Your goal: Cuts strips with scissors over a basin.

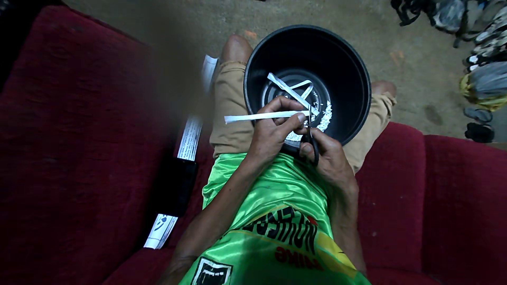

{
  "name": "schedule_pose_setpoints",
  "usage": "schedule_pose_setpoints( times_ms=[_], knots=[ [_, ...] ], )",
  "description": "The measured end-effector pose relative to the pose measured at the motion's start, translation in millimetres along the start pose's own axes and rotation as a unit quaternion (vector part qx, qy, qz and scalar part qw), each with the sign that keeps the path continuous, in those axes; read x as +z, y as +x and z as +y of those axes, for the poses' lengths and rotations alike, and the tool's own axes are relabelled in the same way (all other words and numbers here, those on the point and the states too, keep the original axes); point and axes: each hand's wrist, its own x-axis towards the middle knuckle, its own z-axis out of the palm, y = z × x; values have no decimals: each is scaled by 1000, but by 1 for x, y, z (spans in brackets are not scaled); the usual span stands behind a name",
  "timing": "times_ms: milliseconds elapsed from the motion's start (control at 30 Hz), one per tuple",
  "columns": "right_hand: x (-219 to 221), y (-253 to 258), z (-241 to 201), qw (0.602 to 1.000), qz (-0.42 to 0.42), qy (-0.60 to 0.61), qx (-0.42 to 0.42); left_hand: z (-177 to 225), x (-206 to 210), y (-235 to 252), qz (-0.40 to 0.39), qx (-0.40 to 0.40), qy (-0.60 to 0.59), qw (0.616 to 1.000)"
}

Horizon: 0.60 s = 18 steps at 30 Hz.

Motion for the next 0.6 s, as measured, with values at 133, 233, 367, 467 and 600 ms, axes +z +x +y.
schedule_pose_setpoints(
  times_ms=[133, 233, 367, 467, 600],
  knots=[
    [0, 0, 0, 1000, 5, -5, 5, -2, -1, 0, -5, 0, -17, 1000],
    [0, 0, 0, 1000, 6, -1, 4, -2, -1, 0, -6, 0, -24, 1000],
    [0, -1, 0, 1000, 7, 1, 0, -2, -1, 0, -10, -3, -31, 999],
    [0, 0, 1, 1000, 6, 2, 4, -2, -1, 0, -9, -4, -36, 999],
    [0, 0, 0, 1000, 5, -4, 6, -2, 0, -1, -1, -5, -40, 999]
  ],
)
